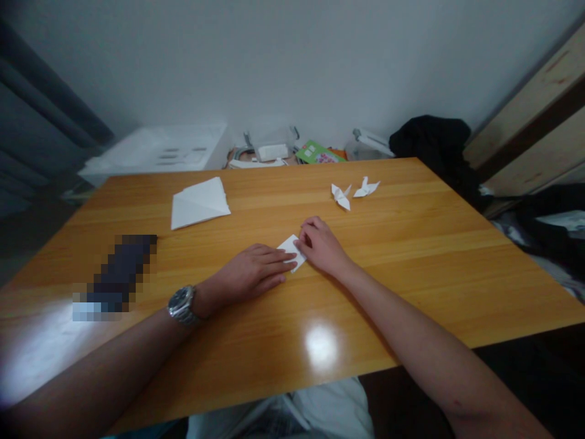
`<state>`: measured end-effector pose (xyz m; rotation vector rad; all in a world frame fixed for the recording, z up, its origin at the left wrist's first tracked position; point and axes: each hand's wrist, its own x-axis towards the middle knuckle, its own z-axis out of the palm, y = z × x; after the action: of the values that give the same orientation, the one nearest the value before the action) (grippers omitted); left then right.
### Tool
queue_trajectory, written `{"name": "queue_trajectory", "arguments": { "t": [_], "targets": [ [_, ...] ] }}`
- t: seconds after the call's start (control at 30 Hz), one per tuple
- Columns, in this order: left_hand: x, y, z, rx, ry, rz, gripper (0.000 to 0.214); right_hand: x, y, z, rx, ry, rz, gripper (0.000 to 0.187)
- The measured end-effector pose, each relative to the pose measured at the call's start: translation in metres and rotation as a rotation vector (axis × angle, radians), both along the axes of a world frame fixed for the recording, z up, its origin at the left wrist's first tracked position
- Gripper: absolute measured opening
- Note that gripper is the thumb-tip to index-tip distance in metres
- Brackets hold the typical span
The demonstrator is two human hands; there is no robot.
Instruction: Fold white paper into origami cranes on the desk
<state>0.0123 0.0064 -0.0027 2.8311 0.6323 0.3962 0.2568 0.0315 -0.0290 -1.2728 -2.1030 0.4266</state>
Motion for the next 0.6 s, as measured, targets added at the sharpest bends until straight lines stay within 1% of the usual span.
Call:
{"name": "queue_trajectory", "arguments": {
  "t": [0.3, 0.6],
  "targets": [
    [-0.0043, 0.0038, -0.0008, 0.01, -0.028, -0.066, 0.039, -0.0003, 0.0001, 0.0002, 0.003, -0.01, -0.003, 0.015],
    [-0.0039, 0.0037, 0.0059, -0.019, 0.0, -0.075, 0.035, -0.0005, -0.0002, 0.001, 0.005, -0.019, -0.004, 0.014]
  ]
}}
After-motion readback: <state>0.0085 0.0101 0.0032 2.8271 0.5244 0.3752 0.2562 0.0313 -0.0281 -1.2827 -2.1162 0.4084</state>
